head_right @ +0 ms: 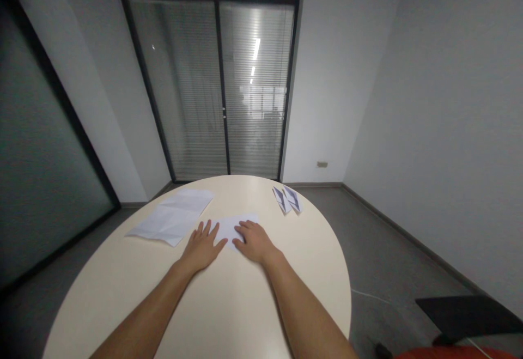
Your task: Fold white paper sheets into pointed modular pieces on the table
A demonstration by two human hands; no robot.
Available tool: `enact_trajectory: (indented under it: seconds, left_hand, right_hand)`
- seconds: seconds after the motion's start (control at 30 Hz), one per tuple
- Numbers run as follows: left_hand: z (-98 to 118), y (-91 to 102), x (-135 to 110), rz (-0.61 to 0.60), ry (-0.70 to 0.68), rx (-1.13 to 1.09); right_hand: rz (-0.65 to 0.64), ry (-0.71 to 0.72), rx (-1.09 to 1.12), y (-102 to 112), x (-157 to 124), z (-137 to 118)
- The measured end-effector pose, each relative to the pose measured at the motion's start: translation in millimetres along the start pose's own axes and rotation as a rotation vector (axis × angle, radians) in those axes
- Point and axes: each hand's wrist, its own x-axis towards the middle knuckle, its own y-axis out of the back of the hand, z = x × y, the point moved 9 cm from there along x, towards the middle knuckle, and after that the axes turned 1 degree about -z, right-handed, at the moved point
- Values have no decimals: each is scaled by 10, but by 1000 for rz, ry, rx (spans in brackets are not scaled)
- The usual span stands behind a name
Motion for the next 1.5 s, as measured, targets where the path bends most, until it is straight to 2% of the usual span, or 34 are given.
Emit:
enact_trajectory:
  seconds: [0.13, 0.23, 0.33, 0.47, 0.63, 0.87, 1.03, 1.13, 1.37, 1.5]
  left_hand:
    - [-83, 118, 16, 107, 32, 65]
    - [-29, 187, 6, 160, 1, 65]
    - [88, 181, -27, 142, -44, 33]
    - [213, 114, -105, 45, -67, -5]
    - [245, 51, -145, -33, -87, -32]
    - [130, 36, -80, 19, -25, -11]
    - [81, 160, -92, 102, 22, 68]
    - [151, 238, -108, 129, -38, 70]
    - [534, 261, -205, 77, -333, -62]
    - [553, 206, -210, 29, -407, -110]
  right_hand:
    - [15, -28, -20, 3, -15, 30]
    - [13, -66, -31, 25, -23, 33]
    - [11, -80, -42, 56, -19, 10]
    - [11, -102, -53, 82, -2, 11]
    - [3, -199, -58, 89, -18, 97]
    - [16, -244, -130, 232, -54, 57]
    - [27, -258, -212, 327, -54, -4]
    - [41, -264, -214, 332, -51, 10]
    - [76, -252, -173, 285, -47, 91]
    - [95, -213, -152, 257, -43, 107]
